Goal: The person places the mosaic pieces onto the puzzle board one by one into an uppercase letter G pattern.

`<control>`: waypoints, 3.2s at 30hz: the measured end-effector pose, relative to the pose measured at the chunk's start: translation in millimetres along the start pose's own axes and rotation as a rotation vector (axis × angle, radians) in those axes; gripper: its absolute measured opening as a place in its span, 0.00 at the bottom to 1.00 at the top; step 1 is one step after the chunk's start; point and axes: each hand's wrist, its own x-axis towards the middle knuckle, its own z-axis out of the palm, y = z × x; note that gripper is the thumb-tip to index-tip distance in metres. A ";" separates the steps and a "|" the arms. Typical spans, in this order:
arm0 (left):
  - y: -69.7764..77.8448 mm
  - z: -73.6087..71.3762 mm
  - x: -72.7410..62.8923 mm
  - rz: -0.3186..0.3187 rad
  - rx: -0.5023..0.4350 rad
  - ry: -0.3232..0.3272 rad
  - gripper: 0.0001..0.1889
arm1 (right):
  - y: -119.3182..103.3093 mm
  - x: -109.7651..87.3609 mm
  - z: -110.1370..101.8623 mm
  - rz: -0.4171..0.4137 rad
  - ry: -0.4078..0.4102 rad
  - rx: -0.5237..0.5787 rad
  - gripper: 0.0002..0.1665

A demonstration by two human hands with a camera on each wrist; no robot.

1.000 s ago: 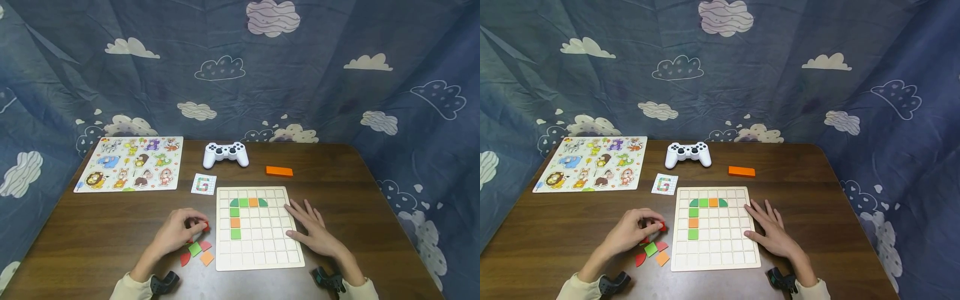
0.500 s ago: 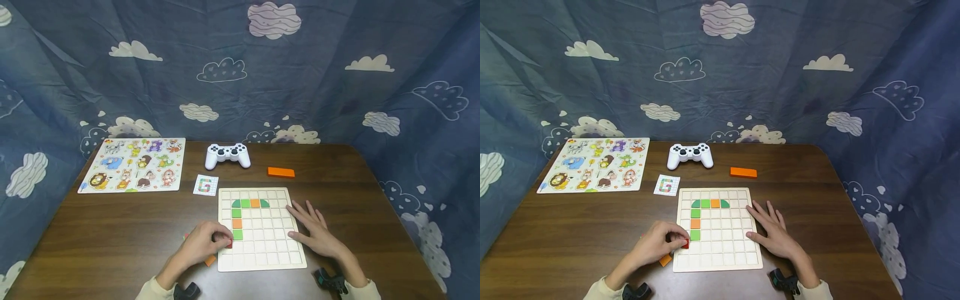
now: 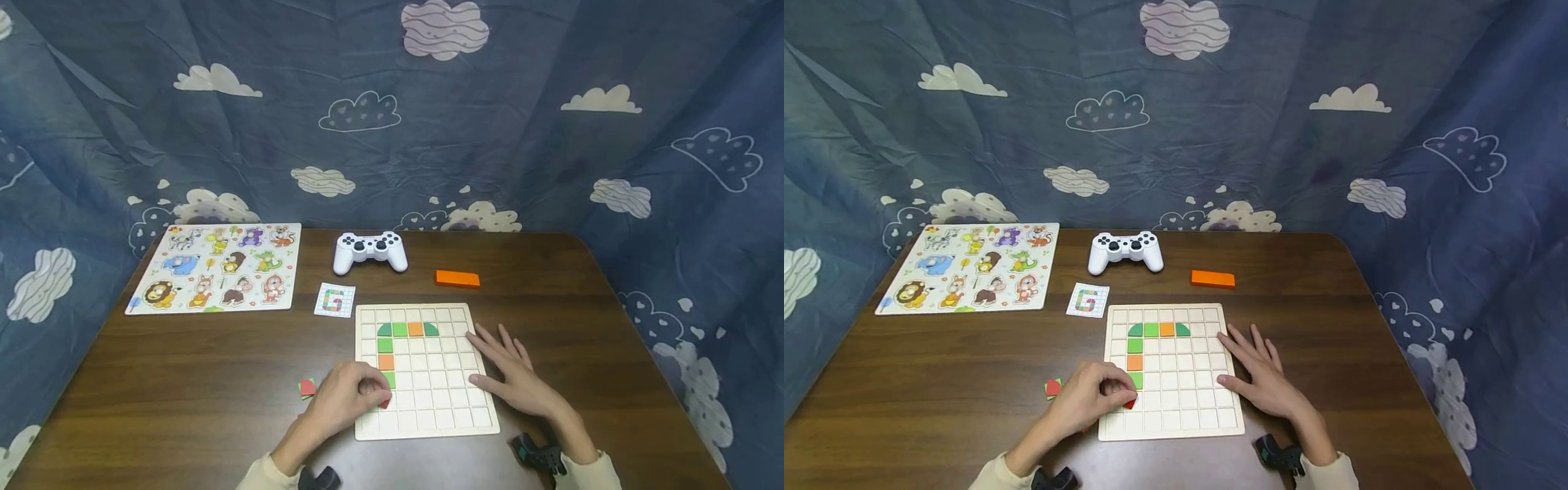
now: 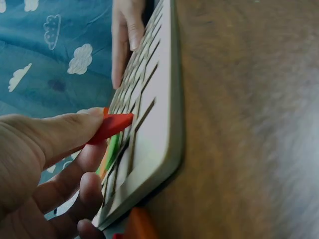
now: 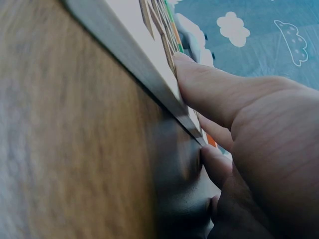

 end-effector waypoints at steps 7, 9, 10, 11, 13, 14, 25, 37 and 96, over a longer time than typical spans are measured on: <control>3.4 7.4 -0.3 -0.016 0.154 0.084 0.06 | -1.3 1.1 -1.5 0.005 0.002 -0.008 0.45; 4.5 8.4 -0.5 -0.009 0.200 0.102 0.07 | -0.5 1.5 -1.4 0.007 -0.001 -0.010 0.45; 4.8 8.7 -0.7 -0.001 0.214 0.108 0.08 | -0.1 1.7 -1.4 0.007 -0.001 -0.010 0.45; 5.3 8.7 -1.0 0.005 0.225 0.112 0.08 | 0.4 1.9 -1.3 0.008 0.000 -0.011 0.45; 5.7 8.4 -1.8 0.016 0.238 0.113 0.08 | 1.3 2.1 -1.1 0.008 -0.002 -0.012 0.45; 5.9 8.0 -2.3 0.020 0.241 0.110 0.07 | 1.6 2.2 -1.1 0.006 -0.003 -0.009 0.45; 8.3 4.9 -7.5 0.024 0.209 0.024 0.06 | 3.3 1.8 -0.2 -0.001 0.002 -0.016 0.45; 10.8 11.3 -7.0 0.024 0.250 0.027 0.07 | 2.0 -0.8 1.6 0.002 0.002 -0.002 0.45; 13.4 13.1 -11.7 0.069 0.389 0.062 0.09 | 1.9 1.7 2.6 0.014 -0.007 -0.015 0.46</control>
